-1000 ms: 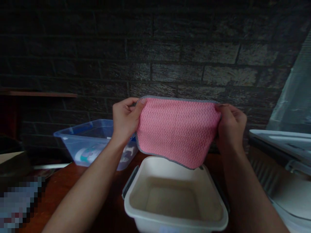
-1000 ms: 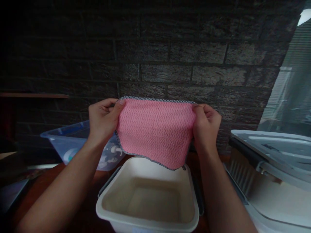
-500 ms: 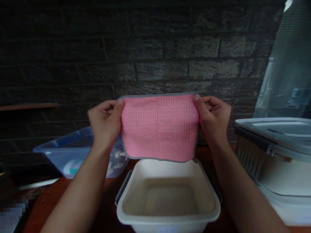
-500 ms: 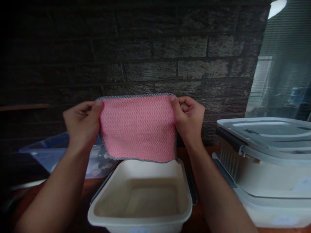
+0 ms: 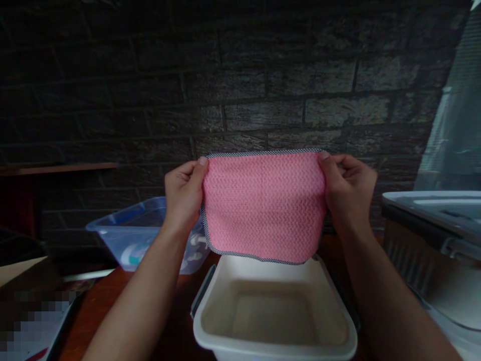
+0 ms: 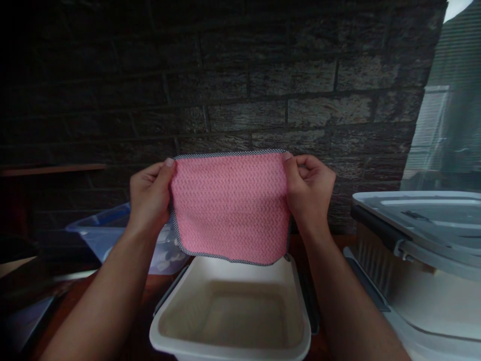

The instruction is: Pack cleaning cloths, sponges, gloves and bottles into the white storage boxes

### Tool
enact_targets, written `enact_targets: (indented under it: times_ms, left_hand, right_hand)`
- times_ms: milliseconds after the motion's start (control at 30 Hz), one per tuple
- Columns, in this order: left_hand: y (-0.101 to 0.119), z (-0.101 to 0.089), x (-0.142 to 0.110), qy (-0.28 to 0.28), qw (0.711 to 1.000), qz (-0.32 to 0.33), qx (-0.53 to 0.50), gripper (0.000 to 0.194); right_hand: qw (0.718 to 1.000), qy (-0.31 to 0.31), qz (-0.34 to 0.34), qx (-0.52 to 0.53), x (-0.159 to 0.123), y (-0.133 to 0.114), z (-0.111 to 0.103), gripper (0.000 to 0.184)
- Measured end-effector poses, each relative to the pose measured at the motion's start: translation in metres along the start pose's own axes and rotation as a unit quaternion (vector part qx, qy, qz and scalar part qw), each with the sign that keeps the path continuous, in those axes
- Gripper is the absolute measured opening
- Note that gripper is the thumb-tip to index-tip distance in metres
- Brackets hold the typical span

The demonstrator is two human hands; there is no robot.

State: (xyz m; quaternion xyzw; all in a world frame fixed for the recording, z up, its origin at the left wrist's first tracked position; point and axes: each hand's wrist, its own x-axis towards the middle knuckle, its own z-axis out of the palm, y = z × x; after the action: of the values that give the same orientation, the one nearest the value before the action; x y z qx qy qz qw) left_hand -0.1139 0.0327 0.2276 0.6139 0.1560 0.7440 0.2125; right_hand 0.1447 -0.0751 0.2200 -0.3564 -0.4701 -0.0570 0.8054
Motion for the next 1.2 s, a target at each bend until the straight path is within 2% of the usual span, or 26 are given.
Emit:
enact_targets:
  times_ms: [267,567,900,1000,1100,1200]
  left_hand:
    - [-0.005,0.0,0.002,-0.006,1.0,-0.014,-0.005,0.03]
    - [-0.007,-0.001,0.003,0.0,1.0,0.025,-0.008,0.028]
    - [-0.002,0.004,-0.002,-0.044,0.998,0.033,0.014,0.033]
    - [0.003,0.007,-0.006,-0.073,0.996,0.047,0.03,0.032]
    - [0.01,0.011,-0.011,-0.132,0.989,0.049,0.053,0.028]
    - [0.017,0.016,-0.018,-0.201,0.977,0.044,0.063,0.025]
  right_hand:
    - [1.0,0.002,0.008,0.022,0.002,0.001,0.002,0.029]
    - [0.997,-0.051,0.038,0.04,-0.001,0.0,0.003,0.026]
    - [0.994,-0.089,0.065,0.018,0.002,0.009,0.003,0.018]
    - [0.983,-0.154,0.104,0.01,0.0,0.012,0.006,0.013]
    - [0.954,-0.257,0.155,0.03,-0.006,0.013,0.009,0.044]
    - [0.907,-0.391,0.145,0.061,-0.014,0.011,0.011,0.067]
